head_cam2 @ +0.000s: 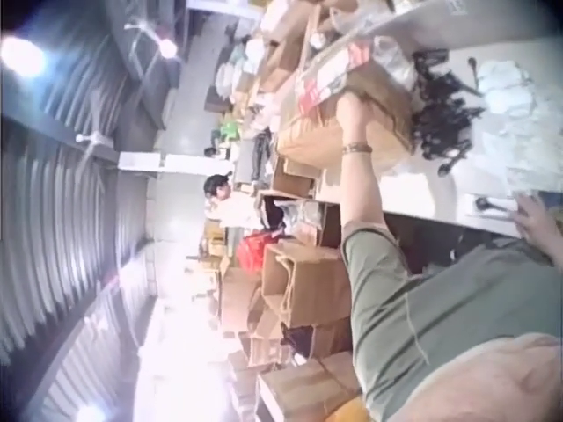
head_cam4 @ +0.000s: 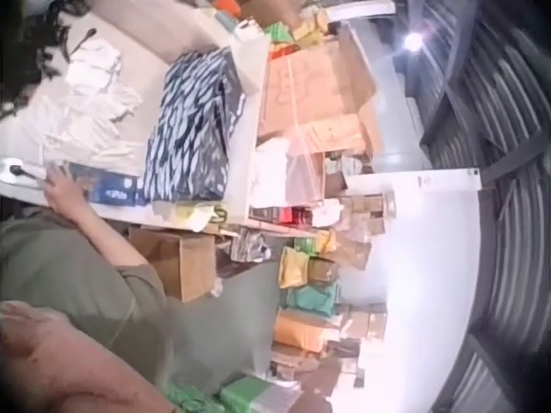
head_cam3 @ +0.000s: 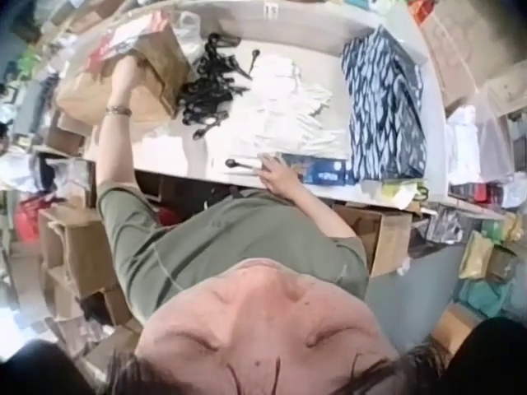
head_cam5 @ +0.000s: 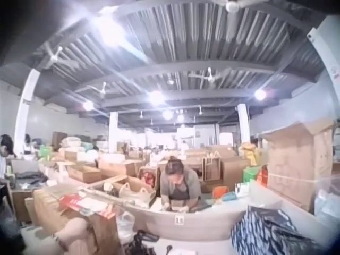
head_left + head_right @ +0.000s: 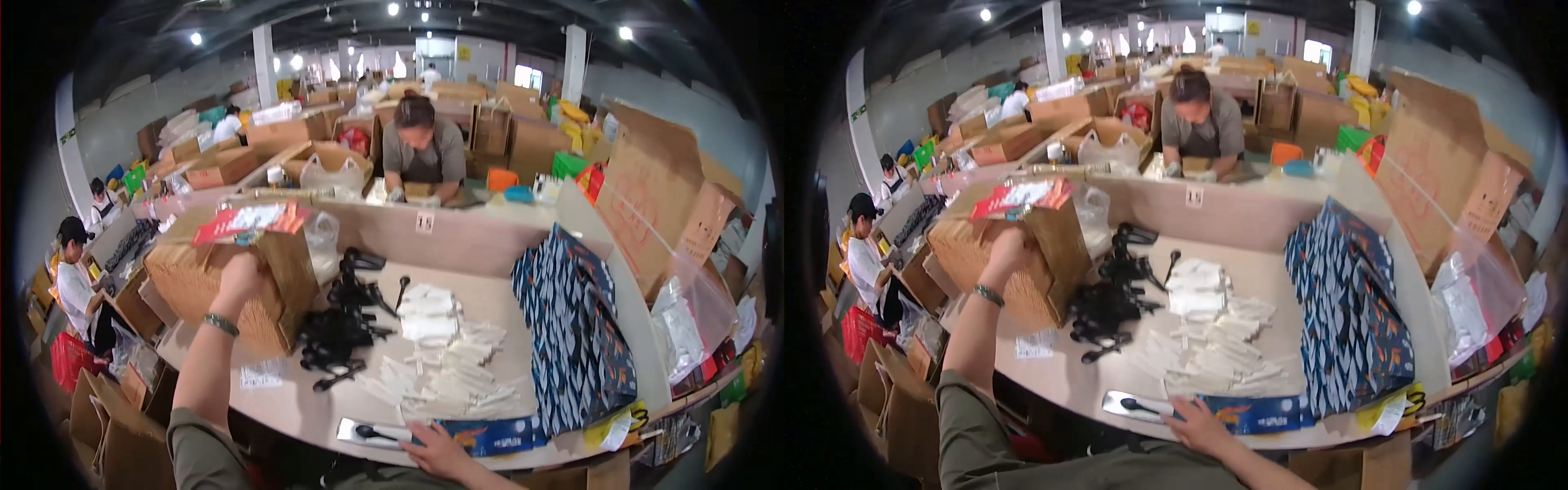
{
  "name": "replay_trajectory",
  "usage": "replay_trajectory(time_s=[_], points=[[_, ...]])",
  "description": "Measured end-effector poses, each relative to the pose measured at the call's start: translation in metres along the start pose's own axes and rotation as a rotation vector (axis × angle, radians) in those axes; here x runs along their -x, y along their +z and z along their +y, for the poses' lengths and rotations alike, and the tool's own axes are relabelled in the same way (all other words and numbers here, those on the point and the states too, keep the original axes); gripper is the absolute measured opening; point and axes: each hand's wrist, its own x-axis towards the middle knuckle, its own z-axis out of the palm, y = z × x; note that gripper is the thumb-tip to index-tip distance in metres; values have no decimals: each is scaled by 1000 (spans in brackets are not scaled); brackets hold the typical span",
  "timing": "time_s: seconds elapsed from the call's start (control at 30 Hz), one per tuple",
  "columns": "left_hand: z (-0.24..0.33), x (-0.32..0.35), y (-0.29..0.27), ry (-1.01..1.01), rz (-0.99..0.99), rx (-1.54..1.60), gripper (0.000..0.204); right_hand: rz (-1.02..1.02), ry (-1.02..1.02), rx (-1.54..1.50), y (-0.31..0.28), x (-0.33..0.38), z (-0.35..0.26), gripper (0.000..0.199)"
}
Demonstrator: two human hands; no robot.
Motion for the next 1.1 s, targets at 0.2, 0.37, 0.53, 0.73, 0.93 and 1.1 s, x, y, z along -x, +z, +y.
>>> replay_trajectory(time_s=[0.2, 0.37, 0.53, 0.73, 0.93, 1.1], points=[[-43, 28, -3, 13, 368, 195, 15, 161, -23, -111, -12, -13, 11, 43], [-20, 190, 79, -570, 215, 1109, 20, 63, 101, -175, -29, -13, 3, 43], [41, 266, 91, -83, -718, 1012, 8, -6, 102, -74, -28, -8, -2, 46], [53, 245, 88, 187, -636, 602, 11, 24, 108, -64, -20, -5, -6, 47], [149, 265, 109, 152, -476, 599, 29, 34, 136, -75, -15, -22, -20, 51], [158, 265, 123, 72, -181, 468, 39, 121, 227, 13, -21, -26, -28, 45]])
